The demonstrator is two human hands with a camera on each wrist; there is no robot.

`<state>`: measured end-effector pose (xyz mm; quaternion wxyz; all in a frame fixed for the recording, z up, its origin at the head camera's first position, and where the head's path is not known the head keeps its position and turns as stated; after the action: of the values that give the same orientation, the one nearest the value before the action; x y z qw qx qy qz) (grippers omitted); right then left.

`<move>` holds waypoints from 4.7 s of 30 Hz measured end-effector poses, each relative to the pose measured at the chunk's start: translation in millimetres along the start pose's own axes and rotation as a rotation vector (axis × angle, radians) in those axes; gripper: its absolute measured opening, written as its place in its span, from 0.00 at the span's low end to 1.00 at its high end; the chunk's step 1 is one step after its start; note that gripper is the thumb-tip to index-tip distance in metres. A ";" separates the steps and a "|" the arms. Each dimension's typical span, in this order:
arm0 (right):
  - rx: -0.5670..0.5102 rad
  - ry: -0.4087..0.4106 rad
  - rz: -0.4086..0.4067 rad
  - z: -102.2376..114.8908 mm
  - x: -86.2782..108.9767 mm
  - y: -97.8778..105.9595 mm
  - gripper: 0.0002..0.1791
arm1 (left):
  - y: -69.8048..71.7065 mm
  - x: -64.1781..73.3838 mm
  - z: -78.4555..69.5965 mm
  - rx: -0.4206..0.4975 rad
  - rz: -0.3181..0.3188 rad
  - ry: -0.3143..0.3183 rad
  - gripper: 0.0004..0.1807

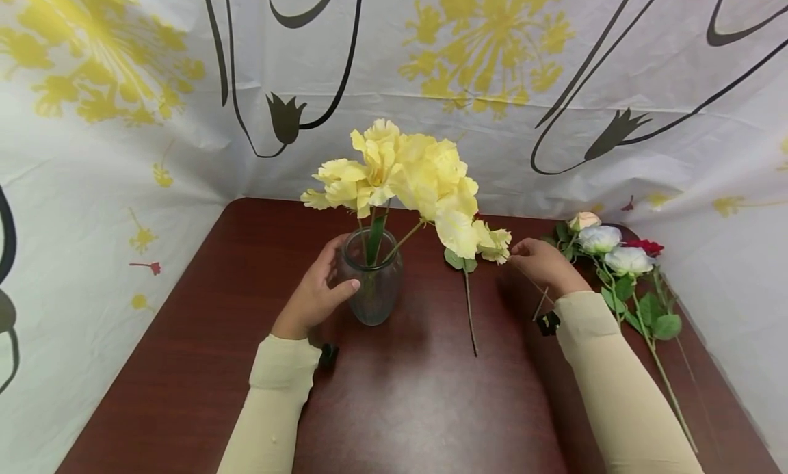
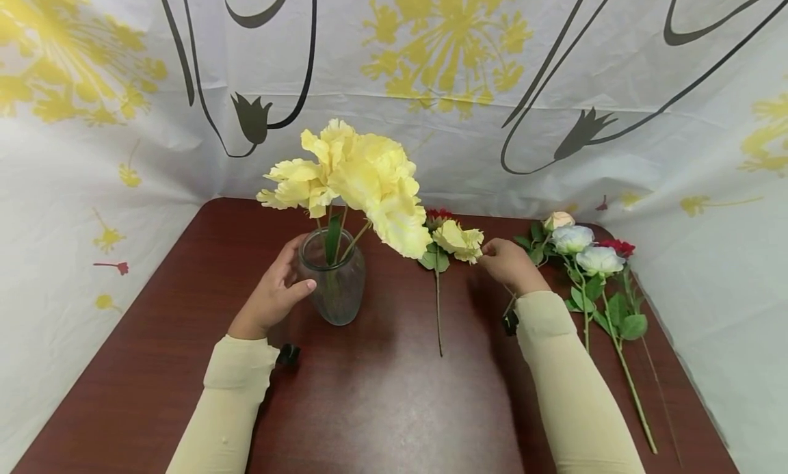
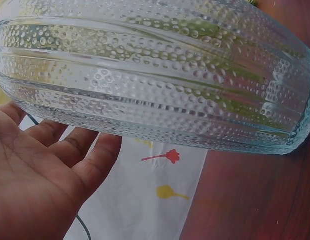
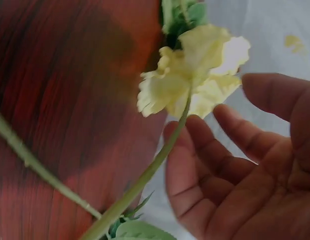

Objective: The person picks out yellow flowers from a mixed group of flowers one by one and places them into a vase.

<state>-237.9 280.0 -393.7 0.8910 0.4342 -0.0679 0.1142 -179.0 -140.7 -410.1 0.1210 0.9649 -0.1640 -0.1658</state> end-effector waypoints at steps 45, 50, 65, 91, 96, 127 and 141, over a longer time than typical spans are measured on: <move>-0.371 0.330 -0.139 61.4 58.9 34.5 0.10 | 0.0 -0.4 2.1 0.004 0.004 -0.013 0.38; -0.460 0.423 -0.220 75.6 75.5 27.7 0.08 | 0.0 -0.7 1.7 0.007 0.005 -0.017 0.38; -1.402 0.983 -0.435 122.1 107.1 13.4 0.05 | -0.3 -0.4 1.2 0.013 0.012 -0.019 0.38; -1.173 0.695 -0.729 168.5 52.5 -34.3 0.06 | 0.1 -2.6 4.0 0.031 0.002 0.005 0.40; -1.014 0.695 -0.708 176.3 48.7 -43.6 0.04 | -0.2 -3.7 2.8 0.043 0.007 -0.005 0.40; -0.832 0.288 -0.250 127.5 19.1 -124.8 0.07 | -1.3 -4.6 5.0 0.010 -0.025 0.000 0.42; -0.882 0.191 -0.207 74.4 38.8 -85.9 0.15 | -21.0 -6.6 -25.4 -0.064 -0.230 -0.124 0.38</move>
<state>-179.6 175.7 -404.6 0.9996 0.0056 0.0159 0.0245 -170.0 -114.6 -391.1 0.1213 0.9608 -0.0541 -0.2432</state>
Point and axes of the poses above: each hand's wrist, its own x-axis away from the middle knuckle, its own y-axis out of the back of the hand, z = x × y, the point moved 1 cm from there along -x, towards the middle knuckle, and after that the axes turned 2 degrees about y, right-handed, at the moved point
